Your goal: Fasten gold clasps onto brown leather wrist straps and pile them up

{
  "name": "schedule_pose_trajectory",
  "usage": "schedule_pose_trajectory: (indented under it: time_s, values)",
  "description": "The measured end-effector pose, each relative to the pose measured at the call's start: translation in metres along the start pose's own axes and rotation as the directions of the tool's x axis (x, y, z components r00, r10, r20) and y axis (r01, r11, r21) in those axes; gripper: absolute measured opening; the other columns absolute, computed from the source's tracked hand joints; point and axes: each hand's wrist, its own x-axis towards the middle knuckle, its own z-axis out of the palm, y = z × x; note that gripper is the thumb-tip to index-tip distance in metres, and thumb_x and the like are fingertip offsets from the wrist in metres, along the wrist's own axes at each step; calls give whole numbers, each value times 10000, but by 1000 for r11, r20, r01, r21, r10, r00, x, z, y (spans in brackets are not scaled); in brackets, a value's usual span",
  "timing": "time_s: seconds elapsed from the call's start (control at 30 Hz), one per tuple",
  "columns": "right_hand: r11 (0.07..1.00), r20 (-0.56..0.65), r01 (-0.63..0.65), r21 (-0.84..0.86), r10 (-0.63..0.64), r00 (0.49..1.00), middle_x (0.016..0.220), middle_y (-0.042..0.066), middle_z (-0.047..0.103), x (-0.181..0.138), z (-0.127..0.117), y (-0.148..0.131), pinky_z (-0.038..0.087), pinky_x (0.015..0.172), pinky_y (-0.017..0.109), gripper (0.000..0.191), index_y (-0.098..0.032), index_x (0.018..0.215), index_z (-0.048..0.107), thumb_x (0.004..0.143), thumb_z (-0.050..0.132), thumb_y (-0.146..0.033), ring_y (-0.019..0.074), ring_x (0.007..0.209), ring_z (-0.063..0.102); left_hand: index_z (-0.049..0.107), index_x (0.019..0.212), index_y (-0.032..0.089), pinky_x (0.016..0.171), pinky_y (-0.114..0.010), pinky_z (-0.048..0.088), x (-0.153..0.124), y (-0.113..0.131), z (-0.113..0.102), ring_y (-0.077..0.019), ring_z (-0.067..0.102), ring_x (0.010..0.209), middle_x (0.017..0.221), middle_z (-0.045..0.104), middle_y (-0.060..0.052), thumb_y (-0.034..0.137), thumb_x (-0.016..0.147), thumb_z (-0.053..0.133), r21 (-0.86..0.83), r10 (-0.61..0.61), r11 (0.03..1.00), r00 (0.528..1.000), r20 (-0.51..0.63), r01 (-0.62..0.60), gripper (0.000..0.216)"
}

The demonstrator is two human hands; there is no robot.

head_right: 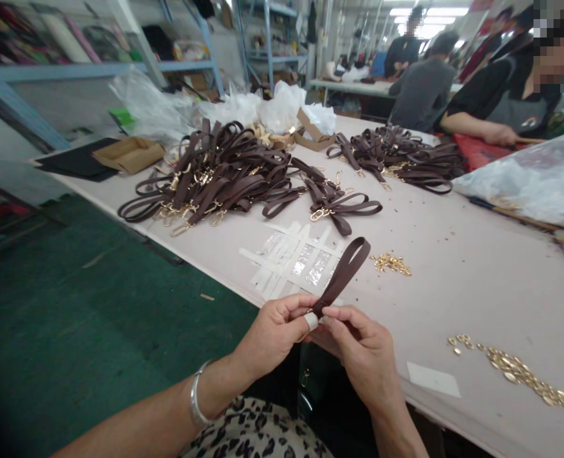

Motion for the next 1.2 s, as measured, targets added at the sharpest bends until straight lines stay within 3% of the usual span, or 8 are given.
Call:
schedule_pose_trajectory:
  time_s: [0.23,0.53,0.63,0.73,0.87,1.0,1.1,1.2]
  values:
    - [999,-6,-10,38,10,1000,839,34,735,-5,3,0,590,733,303,223,-214,873,743,805,765,-425,194,765,692,723,1192,252,891,-252,516,-5,-5,-1,-156,697,965,1056,772,11,97,891,557,232,94,967,994,57,-105,376]
    - [987,-104,42,152,-26,994,776,-21,651,-15,13,3,523,657,243,227,-219,856,574,840,741,-373,129,698,613,696,1215,264,906,-248,519,-10,-9,-6,-166,707,1018,1126,757,7,92,913,514,662,284,677,944,167,-321,392]
    - [993,-66,36,113,-29,997,806,-11,665,-20,5,0,540,685,279,215,-225,889,571,867,704,-393,152,722,640,690,1200,228,887,-273,532,-10,-10,0,-179,707,984,1092,752,-26,153,928,530,598,216,752,961,175,-278,325]
    - [976,-152,86,-202,-118,981,895,30,699,-25,-29,-3,537,749,322,227,-225,990,603,890,653,-424,187,802,661,625,1278,179,768,-283,554,-9,-9,6,-165,707,793,899,741,-37,247,957,514,442,34,893,990,137,-92,346]
    - [662,-393,-74,-746,-347,852,949,80,718,-28,-101,4,504,783,389,302,-204,1059,638,887,583,-446,227,790,650,562,1352,127,718,-286,541,-8,-8,7,-156,656,679,660,665,-1,305,925,579,245,-148,961,987,67,128,464]
    - [312,-348,-224,-923,-429,834,908,100,716,-27,-143,19,479,749,397,308,-189,1042,661,909,473,-394,270,816,648,585,1356,168,628,-271,522,-7,-12,7,-109,603,610,860,665,-23,324,871,640,42,-237,971,970,51,235,512]
    - [206,-258,-180,-962,-469,845,914,107,721,-26,-148,27,482,761,390,326,-193,1010,689,926,425,-366,274,839,655,571,1391,211,508,-209,409,-6,-17,6,-51,507,529,943,637,-22,308,868,632,20,-240,971,970,24,240,535]
    - [266,-265,-157,-951,-443,856,934,95,733,-24,-154,29,492,781,410,343,-218,977,711,898,436,-405,277,837,664,583,1393,197,504,-199,344,-8,-16,5,-42,441,528,832,606,-3,341,907,585,82,-194,977,981,-20,195,507]
